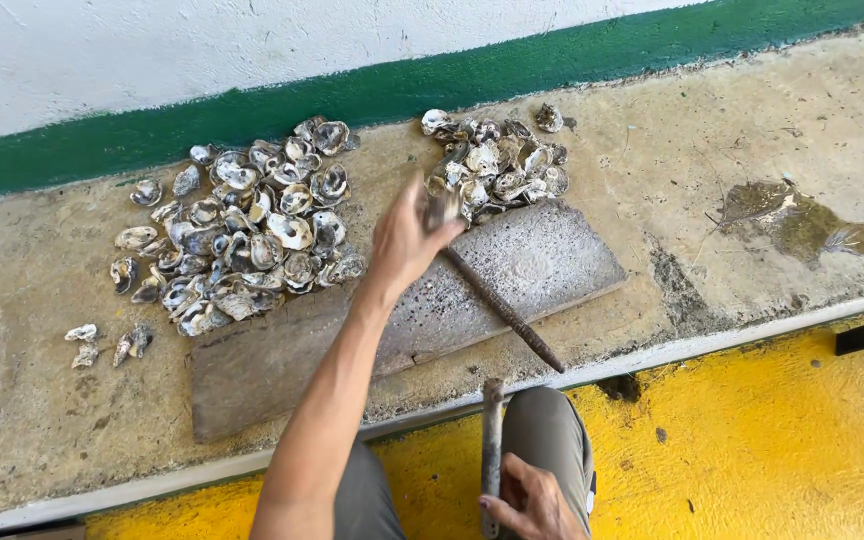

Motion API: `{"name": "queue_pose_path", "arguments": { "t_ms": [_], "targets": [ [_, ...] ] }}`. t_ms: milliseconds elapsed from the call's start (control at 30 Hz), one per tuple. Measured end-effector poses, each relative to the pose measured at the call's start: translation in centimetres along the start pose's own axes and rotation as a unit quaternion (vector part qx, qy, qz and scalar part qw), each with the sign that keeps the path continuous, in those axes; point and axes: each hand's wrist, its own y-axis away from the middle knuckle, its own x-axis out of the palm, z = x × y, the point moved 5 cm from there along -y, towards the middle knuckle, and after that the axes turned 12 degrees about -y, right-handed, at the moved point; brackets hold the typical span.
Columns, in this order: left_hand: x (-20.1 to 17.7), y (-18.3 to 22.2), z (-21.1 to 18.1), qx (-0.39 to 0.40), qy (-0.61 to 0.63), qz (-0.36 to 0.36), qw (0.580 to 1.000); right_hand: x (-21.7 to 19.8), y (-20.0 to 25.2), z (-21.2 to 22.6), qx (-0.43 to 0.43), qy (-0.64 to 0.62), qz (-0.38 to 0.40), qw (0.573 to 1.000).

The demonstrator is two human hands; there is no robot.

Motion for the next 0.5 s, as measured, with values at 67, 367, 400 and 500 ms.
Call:
{"name": "queue_pose_path", "arguments": {
  "t_ms": [67, 367, 400, 500],
  "targets": [
    [-2.7, -0.8, -5.2, 0.198, -0.003, -0.232, 0.952, 1.0, 0.2, -0.8, 0.015, -0.025, 0.021, 0.999],
    [1.1, 24.2, -7.3, 0.301, 0.230, 0.031, 0.925, 3.3, -0.6, -12.6, -0.063, -0.102, 0.047, 0.992],
    [1.4, 25.5, -7.1, 0.301, 0.231, 0.033, 0.925, 3.1, -0.3, -11.0, -0.063, -0.101, 0.051, 0.992],
    [2.1, 30.3, -5.8, 0.302, 0.236, 0.044, 0.923, 3.2, 0.7, -6.2, -0.007, -0.095, 0.083, 0.992]
  ]
}}
